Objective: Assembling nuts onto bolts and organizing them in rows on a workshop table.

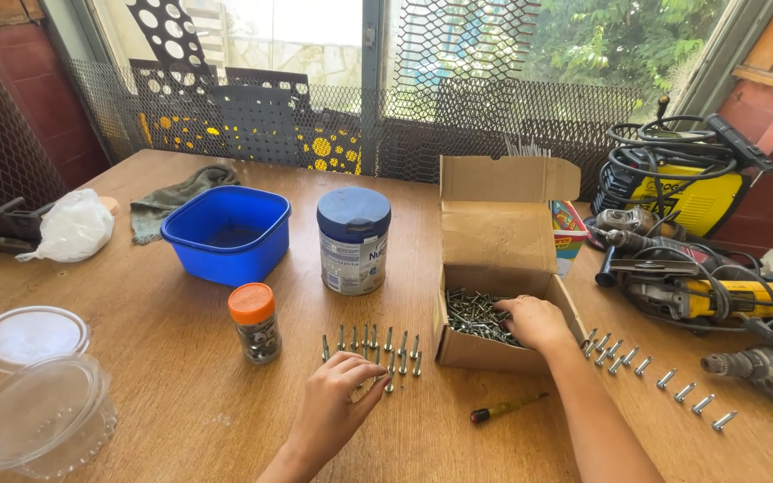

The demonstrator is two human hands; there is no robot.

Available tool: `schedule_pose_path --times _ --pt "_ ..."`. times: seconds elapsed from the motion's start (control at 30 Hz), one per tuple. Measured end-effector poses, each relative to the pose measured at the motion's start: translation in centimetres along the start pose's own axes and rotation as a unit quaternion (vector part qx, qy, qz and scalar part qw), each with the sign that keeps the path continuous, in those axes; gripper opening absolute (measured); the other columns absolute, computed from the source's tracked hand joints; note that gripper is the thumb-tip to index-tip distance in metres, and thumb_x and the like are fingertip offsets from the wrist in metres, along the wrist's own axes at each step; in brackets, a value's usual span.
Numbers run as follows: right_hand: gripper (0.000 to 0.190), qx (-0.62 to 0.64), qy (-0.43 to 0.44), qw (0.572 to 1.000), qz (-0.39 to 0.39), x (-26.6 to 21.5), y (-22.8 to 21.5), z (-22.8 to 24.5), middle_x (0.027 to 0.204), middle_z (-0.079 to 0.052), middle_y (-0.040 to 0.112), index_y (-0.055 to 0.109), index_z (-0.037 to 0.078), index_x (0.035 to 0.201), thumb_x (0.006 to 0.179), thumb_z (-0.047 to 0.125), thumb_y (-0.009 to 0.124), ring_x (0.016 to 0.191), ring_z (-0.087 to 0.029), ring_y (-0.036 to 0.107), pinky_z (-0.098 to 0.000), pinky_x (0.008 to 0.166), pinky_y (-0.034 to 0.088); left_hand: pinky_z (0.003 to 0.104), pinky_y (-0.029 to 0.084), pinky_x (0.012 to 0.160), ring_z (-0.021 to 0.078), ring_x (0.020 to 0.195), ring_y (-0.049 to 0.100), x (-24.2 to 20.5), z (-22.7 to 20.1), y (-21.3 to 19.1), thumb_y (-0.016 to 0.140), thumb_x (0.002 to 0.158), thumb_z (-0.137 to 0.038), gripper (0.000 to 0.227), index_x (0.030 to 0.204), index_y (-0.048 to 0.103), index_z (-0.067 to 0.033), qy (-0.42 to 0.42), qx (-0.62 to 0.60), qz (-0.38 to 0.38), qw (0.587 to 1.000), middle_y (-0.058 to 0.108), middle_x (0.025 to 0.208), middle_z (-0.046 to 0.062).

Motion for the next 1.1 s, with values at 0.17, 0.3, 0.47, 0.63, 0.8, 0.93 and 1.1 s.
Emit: schedule_pose_path --times 0.17,0.3,0.47,0.63,0.8,0.93,1.1 --pt "0.027 0.010 0.010 1.000 -0.025 -0.2 -0.9 0.1 0.125 -0.002 0.069 0.069 0.035 0.120 0.093 0.033 0.066 0.113 -0.029 0.068 -0.0458 0.091 0.056 0.033 0.056 0.078 0.0167 0.088 0.068 -0.1 0.4 0.4 0.079 0.087 -0.024 0.011 0.093 0.080 -0.0145 0.005 0.005 -0.001 1.000 0.078 0.085 -0.002" --pt "0.021 0.090 0.014 0.993 -0.075 -1.3 -2.6 0.3 0.109 -0.005 0.060 0.073 0.027 0.106 0.090 0.040 0.075 0.103 -0.030 0.067 -0.0471 0.086 0.056 0.032 0.056 0.076 0.0156 0.087 0.069 0.0 0.2 0.1 0.079 0.086 -0.024 0.010 0.092 0.081 -0.0153 0.000 0.007 -0.004 1.000 0.078 0.085 -0.002" --pt "0.018 0.432 -0.036 0.893 -0.123 -2.1 -5.2 0.5 0.098 -0.011 0.071 0.071 0.012 0.101 0.094 0.029 0.071 0.092 -0.024 0.070 -0.0356 0.078 0.054 0.032 0.056 0.078 0.0157 0.089 0.068 -0.1 0.5 0.2 0.079 0.087 -0.025 0.011 0.092 0.081 -0.0156 -0.008 0.005 -0.001 1.000 0.078 0.085 -0.003" --pt "0.016 0.701 -0.099 0.701 -0.083 -4.5 -7.9 2.2 0.078 -0.012 0.069 0.073 0.000 0.102 0.096 0.014 0.070 0.064 -0.019 0.064 -0.0315 0.060 0.057 0.032 0.056 0.079 0.0161 0.091 0.068 -0.1 0.2 0.0 0.078 0.087 -0.024 0.011 0.094 0.080 -0.0153 -0.010 -0.004 0.004 1.000 0.079 0.087 -0.002" --pt "0.027 0.732 -0.135 0.666 -0.058 -6.5 -10.4 2.9 0.110 -0.022 0.076 0.072 -0.008 0.119 0.094 -0.004 0.063 0.097 -0.029 0.073 -0.0391 0.083 0.065 0.032 0.056 0.076 0.0156 0.087 0.068 -0.1 0.9 -0.1 0.080 0.086 -0.024 0.009 0.090 0.081 -0.0159 -0.005 -0.003 -0.027 1.000 0.078 0.085 -0.003" --pt "0.029 0.692 -0.091 0.713 -0.066 -11.3 -13.0 1.6 0.101 -0.025 0.078 0.074 -0.009 0.116 0.087 -0.009 0.070 0.083 -0.031 0.074 -0.0375 0.081 0.065 0.032 0.055 0.079 0.0148 0.084 0.068 -0.3 2.0 0.5 0.079 0.087 -0.025 0.009 0.088 0.080 -0.0160 -0.022 -0.016 -0.017 0.999 0.078 0.083 -0.004" --pt "0.022 0.623 -0.042 0.758 -0.190 -13.8 -8.8 -7.8 0.078 -0.015 0.080 0.077 -0.002 0.098 0.079 0.002 0.086 0.065 -0.021 0.072 -0.0276 0.069 0.055 0.029 0.055 0.077 0.0141 0.080 0.070 0.1 2.7 1.6 0.081 0.084 -0.025 0.009 0.085 0.081 -0.0156 -0.048 -0.047 -0.019 0.998 0.080 0.080 -0.003"
Point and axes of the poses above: each hand's wrist, its own x-axis towards the middle knuckle, its own y-axis out of the palm, z = x × y, the point moved 9 cm from there along x, towards the middle knuckle
